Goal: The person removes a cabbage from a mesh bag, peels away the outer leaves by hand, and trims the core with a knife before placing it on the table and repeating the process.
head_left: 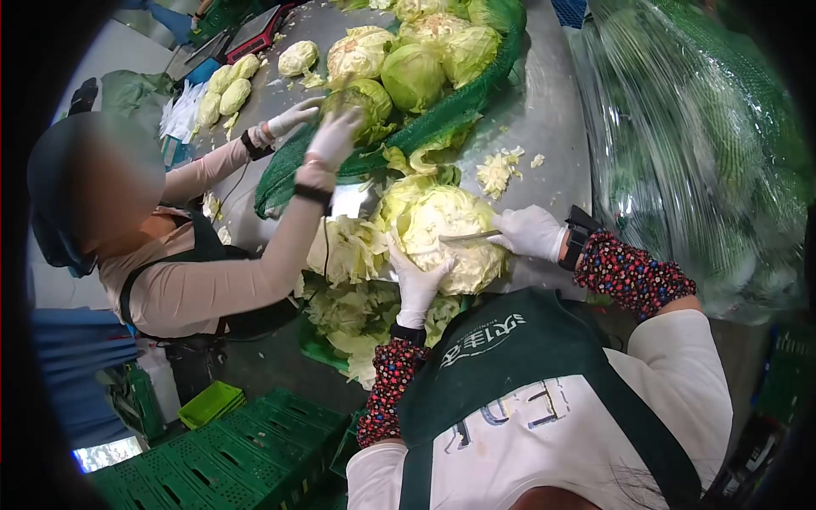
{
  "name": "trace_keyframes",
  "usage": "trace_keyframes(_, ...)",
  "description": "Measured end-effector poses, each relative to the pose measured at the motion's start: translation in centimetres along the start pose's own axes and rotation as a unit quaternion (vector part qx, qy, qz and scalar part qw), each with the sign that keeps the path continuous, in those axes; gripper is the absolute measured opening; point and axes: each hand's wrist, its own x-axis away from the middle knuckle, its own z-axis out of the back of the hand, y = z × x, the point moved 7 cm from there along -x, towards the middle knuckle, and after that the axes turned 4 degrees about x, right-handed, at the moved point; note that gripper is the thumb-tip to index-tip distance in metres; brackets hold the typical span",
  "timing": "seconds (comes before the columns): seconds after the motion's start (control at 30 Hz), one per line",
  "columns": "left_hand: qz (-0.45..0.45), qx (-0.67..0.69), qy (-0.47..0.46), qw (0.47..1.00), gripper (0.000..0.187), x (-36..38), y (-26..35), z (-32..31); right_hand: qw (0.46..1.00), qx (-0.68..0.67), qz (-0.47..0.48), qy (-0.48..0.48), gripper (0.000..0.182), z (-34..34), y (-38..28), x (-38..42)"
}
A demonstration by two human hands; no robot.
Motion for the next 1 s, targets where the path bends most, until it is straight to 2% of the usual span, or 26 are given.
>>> trace_keyframes(0.27,0.007,-0.019,-0.011,1.000,0.124,0.0,0.6,0.1,1.000,0.015,-0.011,0.019,0.032,-1.3,1.0,0.1)
trace_keyframes(0.37,0.003,-0.025,-0.015,1.000,0.124,-0.1,0.3,0.0,0.997,0.009,-0.012,0.077,0.031,-1.3,0.9,0.1)
trace_keyframes(0.47,0.003,-0.042,-0.012,0.999,0.123,0.1,0.4,0.0,0.989,-0.036,-0.056,0.130,0.030,-2.8,1.3,0.2)
trace_keyframes(0.53,0.014,-0.044,-0.014,0.999,0.122,0.2,0.4,-0.1,0.967,-0.097,-0.121,0.202,0.030,-2.8,1.9,0.2)
trace_keyframes(0.63,0.011,-0.061,-0.009,0.998,0.123,0.2,0.2,-0.6,0.965,-0.115,-0.159,0.172,0.030,-2.8,2.4,0.0)
trace_keyframes(0.73,-0.029,-0.084,0.016,0.996,0.127,0.2,0.9,-1.2,0.958,-0.150,-0.186,0.157,0.030,-2.7,3.2,-1.0)
trace_keyframes(0.77,-0.012,-0.093,0.027,0.995,0.127,0.3,1.0,-1.2,0.964,-0.144,-0.202,0.098,0.031,-3.0,3.6,-1.5)
trace_keyframes(0.8,0.006,-0.103,0.036,0.994,0.128,0.5,0.9,-1.3,0.963,-0.143,-0.204,0.100,0.031,-4.7,4.7,-2.4)
trace_keyframes(0.87,-0.012,-0.099,0.048,0.994,0.128,1.3,1.2,-1.8,0.940,-0.026,-0.199,0.275,0.039,-6.5,7.4,-4.1)
trace_keyframes(0.9,-0.027,-0.095,0.065,0.993,0.128,1.8,1.6,-2.0,0.931,-0.125,-0.291,0.183,0.044,-6.0,9.5,-5.3)
trace_keyframes(0.93,-0.032,-0.096,0.071,0.992,0.128,1.9,2.4,-2.1,0.896,-0.223,-0.372,0.090,0.050,-5.4,10.8,-6.3)
trace_keyframes(0.97,-0.021,-0.162,0.073,0.984,0.127,2.1,3.4,-1.7,0.923,-0.181,-0.334,0.067,0.058,-6.3,10.8,-7.5)
trace_keyframes(1.0,-0.008,-0.229,0.071,0.971,0.126,2.3,4.6,-1.0,0.925,-0.189,-0.328,0.033,0.057,-7.8,11.1,-8.2)
